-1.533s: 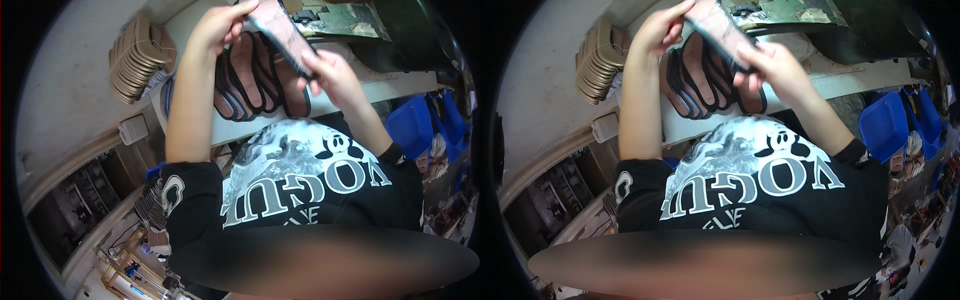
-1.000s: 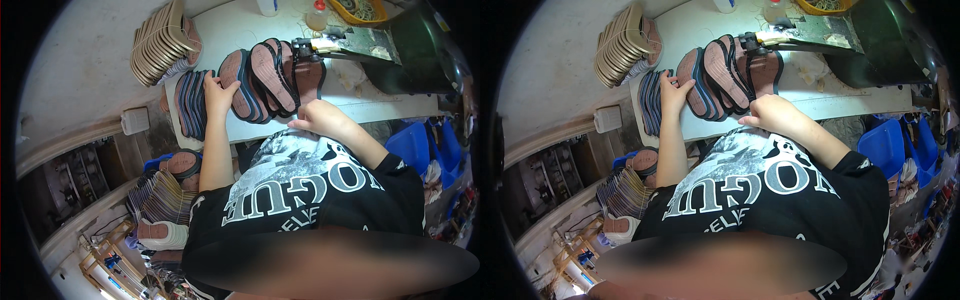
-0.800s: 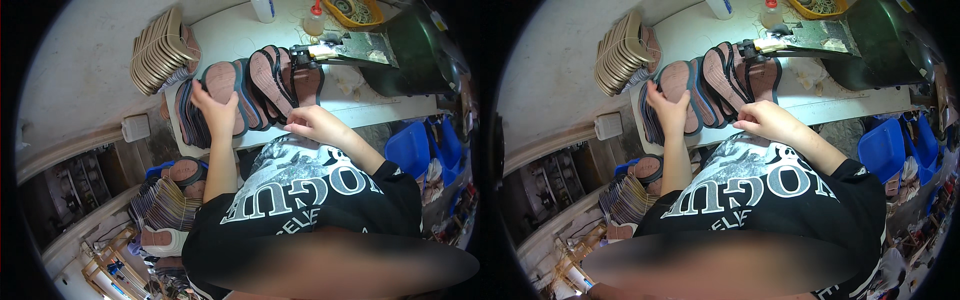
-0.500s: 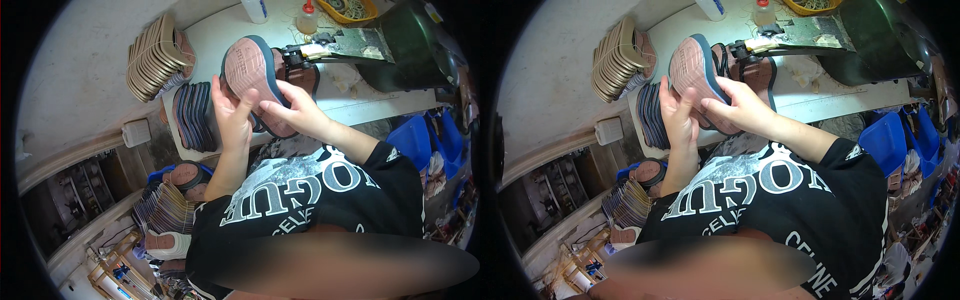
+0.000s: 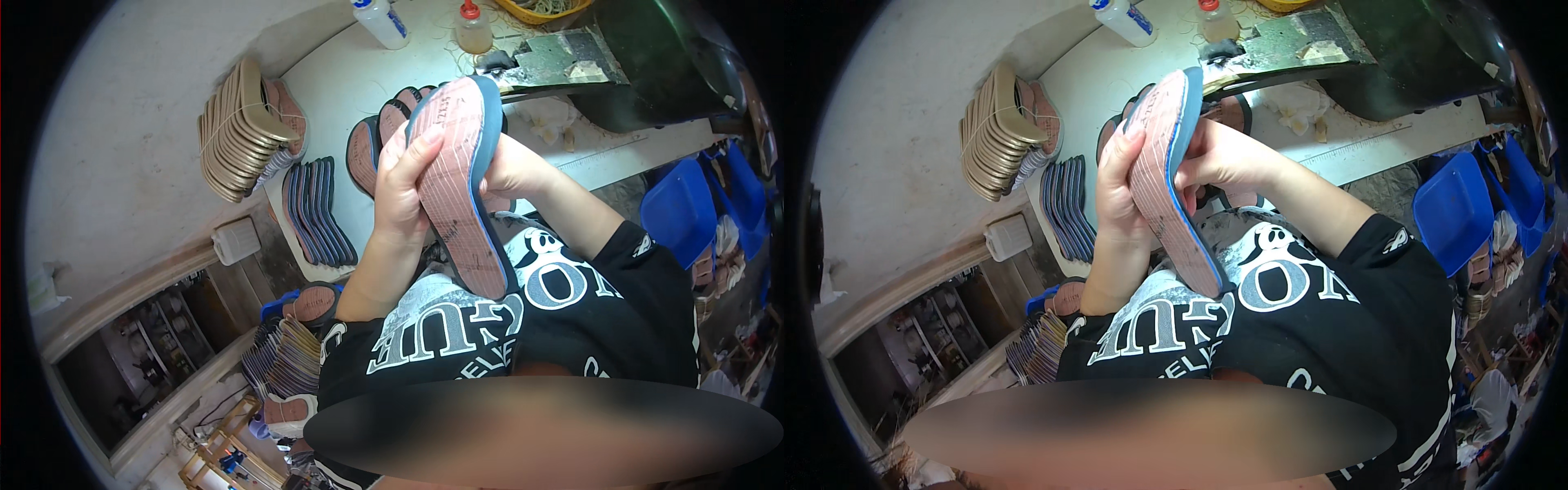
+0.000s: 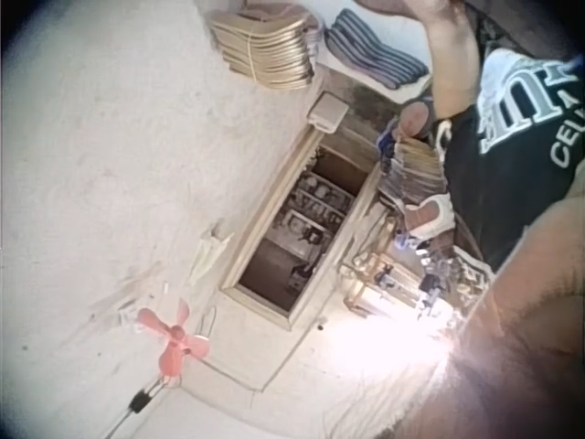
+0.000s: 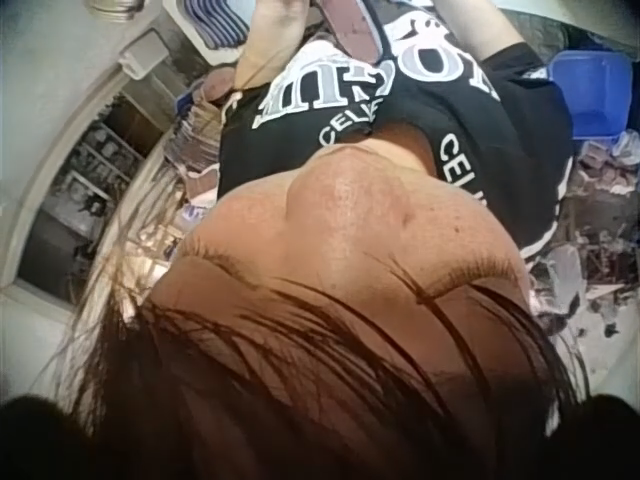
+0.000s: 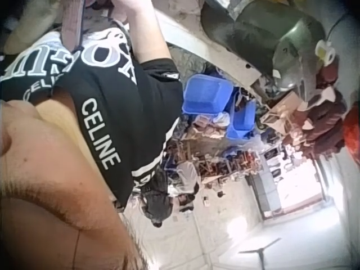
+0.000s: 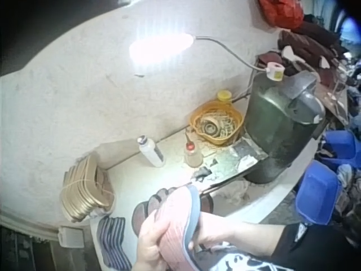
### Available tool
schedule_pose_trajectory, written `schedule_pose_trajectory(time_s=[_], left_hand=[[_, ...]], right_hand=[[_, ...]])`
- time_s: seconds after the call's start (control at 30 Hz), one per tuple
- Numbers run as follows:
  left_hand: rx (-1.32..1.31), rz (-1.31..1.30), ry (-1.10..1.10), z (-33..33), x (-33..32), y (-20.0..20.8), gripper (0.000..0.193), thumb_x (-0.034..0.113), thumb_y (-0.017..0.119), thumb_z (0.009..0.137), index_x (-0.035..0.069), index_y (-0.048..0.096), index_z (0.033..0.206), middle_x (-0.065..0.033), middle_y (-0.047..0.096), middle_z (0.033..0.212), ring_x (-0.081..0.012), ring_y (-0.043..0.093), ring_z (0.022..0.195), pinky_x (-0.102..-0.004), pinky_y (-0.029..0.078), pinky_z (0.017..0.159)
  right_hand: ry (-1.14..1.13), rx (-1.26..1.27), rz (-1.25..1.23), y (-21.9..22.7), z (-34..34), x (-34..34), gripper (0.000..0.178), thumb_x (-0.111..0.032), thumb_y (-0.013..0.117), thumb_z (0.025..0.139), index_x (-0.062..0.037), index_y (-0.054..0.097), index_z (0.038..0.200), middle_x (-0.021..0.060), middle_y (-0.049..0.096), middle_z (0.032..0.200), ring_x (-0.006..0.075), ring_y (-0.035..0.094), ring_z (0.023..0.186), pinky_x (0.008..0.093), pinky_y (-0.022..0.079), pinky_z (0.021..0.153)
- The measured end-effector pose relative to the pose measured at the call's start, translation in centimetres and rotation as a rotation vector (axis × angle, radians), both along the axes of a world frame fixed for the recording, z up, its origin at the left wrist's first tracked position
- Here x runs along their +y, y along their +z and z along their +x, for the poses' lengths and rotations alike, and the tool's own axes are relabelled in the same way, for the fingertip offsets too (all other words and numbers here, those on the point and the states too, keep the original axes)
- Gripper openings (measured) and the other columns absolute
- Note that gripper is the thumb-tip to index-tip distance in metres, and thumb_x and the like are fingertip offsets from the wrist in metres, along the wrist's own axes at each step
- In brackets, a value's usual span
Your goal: Preparing and inspecting shoe soles by applying adhesive and checking alignment.
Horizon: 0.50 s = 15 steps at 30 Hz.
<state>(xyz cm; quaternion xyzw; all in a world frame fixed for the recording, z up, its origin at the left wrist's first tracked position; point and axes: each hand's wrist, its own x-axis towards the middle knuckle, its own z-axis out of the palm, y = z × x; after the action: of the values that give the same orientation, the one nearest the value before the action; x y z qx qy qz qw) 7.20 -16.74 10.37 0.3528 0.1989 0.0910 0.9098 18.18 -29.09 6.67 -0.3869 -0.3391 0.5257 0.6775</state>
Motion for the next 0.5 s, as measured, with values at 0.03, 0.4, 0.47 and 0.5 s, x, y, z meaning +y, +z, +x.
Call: schedule_pose_trajectory(time_s=[0.03,0.4,0.47,0.5], left_hand=[[0.003,-0.002,-0.01,0.2,0.0,0.2,0.038,0.014,0.061,0.088,-0.004,0.051,0.121,-0.0116,0.064,0.104,-0.0144,0.065,0.086,-0.0259,0.053,0.078],[-0.049,0.292,0.217,1.3,0.5,2.1,0.027,0.006,0.065,0.086,-0.002,0.055,0.11,-0.01,0.066,0.1,-0.0132,0.064,0.085,-0.0279,0.052,0.08],[-0.053,0.351,0.274,1.5,0.5,1.3,0.027,0.006,0.065,0.086,-0.002,0.055,0.11,-0.0101,0.065,0.101,-0.0134,0.063,0.086,-0.0279,0.051,0.081],[-0.058,0.41,0.327,1.6,0.5,0.7,0.026,0.005,0.065,0.087,-0.002,0.055,0.11,-0.0102,0.065,0.102,-0.0135,0.063,0.087,-0.0279,0.051,0.081]], right_hand=[[-0.01,0.003,-0.002,0.4,0.3,0.1,0.025,-0.011,0.07,0.084,0.0037,0.062,0.102,0.0111,0.068,0.088,0.0185,0.068,0.071,0.0272,0.058,0.062],[0.173,0.028,-0.234,6.5,2.6,-0.5,0.02,-0.017,0.069,0.086,0.0024,0.069,0.088,0.0053,0.068,0.078,0.0092,0.063,0.066,0.0227,0.055,0.061],[0.133,-0.034,-0.276,6.9,2.9,-0.6,0.02,-0.019,0.069,0.086,0.0019,0.069,0.086,0.004,0.067,0.076,0.0081,0.062,0.066,0.0219,0.054,0.06],[0.091,-0.096,-0.318,7.0,3.0,-0.6,0.021,-0.02,0.069,0.086,0.0014,0.069,0.085,0.0027,0.066,0.074,0.007,0.062,0.065,0.021,0.053,0.058]])
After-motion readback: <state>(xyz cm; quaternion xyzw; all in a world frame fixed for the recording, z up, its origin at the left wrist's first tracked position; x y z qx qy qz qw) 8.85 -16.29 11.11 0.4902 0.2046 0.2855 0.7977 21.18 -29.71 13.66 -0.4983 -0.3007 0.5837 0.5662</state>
